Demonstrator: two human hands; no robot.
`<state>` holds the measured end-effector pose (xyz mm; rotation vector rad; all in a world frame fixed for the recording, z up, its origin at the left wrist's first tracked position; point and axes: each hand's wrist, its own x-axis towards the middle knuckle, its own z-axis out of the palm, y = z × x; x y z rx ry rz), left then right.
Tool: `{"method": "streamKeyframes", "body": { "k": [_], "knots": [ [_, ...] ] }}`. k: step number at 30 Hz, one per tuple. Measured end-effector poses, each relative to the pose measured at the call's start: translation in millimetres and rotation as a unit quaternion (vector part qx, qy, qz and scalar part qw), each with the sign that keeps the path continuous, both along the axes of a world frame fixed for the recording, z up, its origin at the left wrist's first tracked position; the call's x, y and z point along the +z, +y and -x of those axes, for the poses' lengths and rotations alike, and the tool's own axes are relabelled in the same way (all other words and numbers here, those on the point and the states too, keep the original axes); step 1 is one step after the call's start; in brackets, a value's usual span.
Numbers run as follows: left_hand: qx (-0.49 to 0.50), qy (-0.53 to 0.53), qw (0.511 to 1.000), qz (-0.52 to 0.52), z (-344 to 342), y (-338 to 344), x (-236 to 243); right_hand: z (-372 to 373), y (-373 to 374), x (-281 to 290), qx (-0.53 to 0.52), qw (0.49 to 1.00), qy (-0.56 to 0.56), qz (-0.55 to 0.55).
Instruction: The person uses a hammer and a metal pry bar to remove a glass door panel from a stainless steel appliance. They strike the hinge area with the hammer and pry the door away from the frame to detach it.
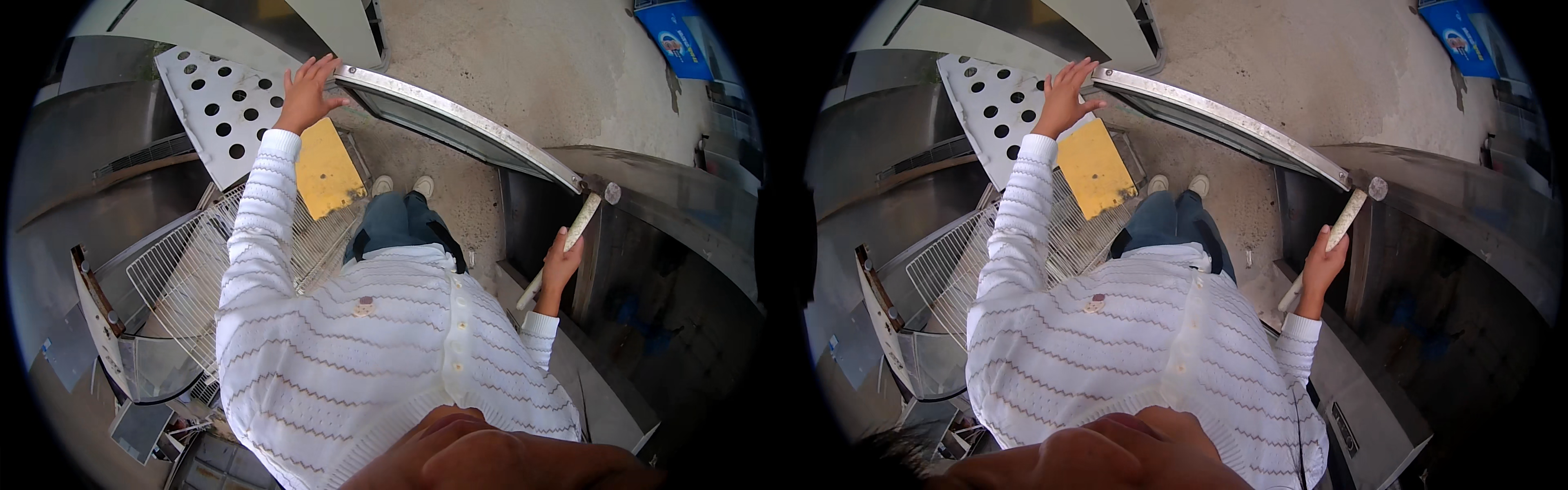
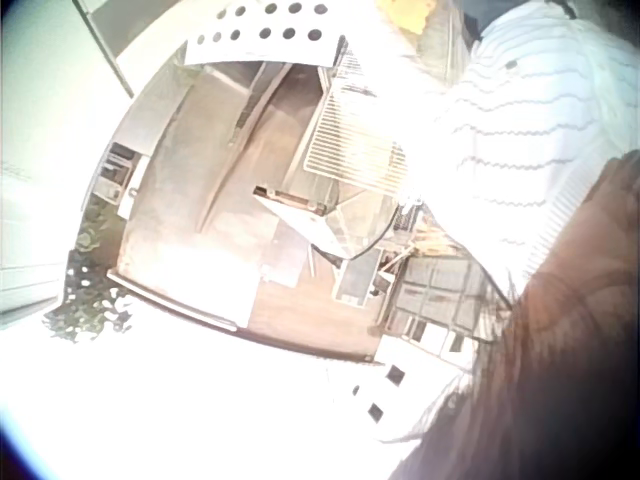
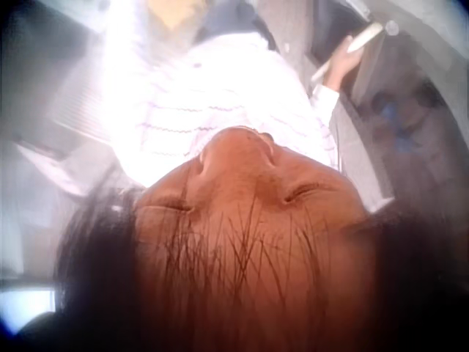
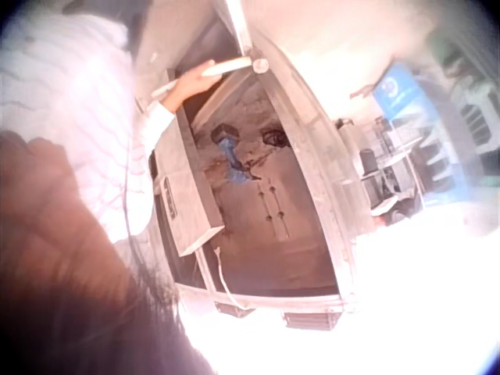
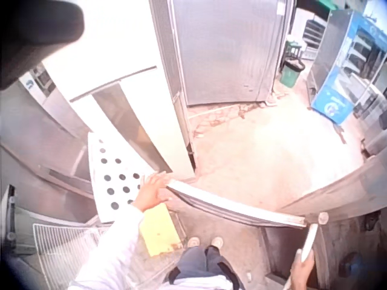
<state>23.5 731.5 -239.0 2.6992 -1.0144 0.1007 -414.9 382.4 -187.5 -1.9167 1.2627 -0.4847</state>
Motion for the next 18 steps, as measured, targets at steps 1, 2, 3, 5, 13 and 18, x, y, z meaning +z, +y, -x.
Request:
{"method": "streamKeyframes", "body": {
  "k": [1,2,3,5,13,18],
  "knots": [
    [0.053,0.026,0.998,0.030,-4,15,-3,-11,9,5,0.015,1.000,-0.006,-0.010],
    [0.103,0.053,0.991,0.061,-7,32,-15,-26,21,13,0.027,0.999,-0.010,-0.020],
    [0.152,0.080,0.981,0.093,-10,53,-29,-47,35,26,0.037,0.997,-0.029,-0.055],
    [0.264,0.207,0.917,0.214,-9,101,-71,-80,52,30,0.066,0.989,-0.065,-0.113],
    [0.585,0.500,0.583,0.259,98,288,-331,-179,114,-16,0.154,0.977,-0.036,-0.141],
    [0.594,0.488,0.588,0.250,179,314,-442,-194,141,-50,0.151,0.984,0.057,-0.081]
  ]
}}
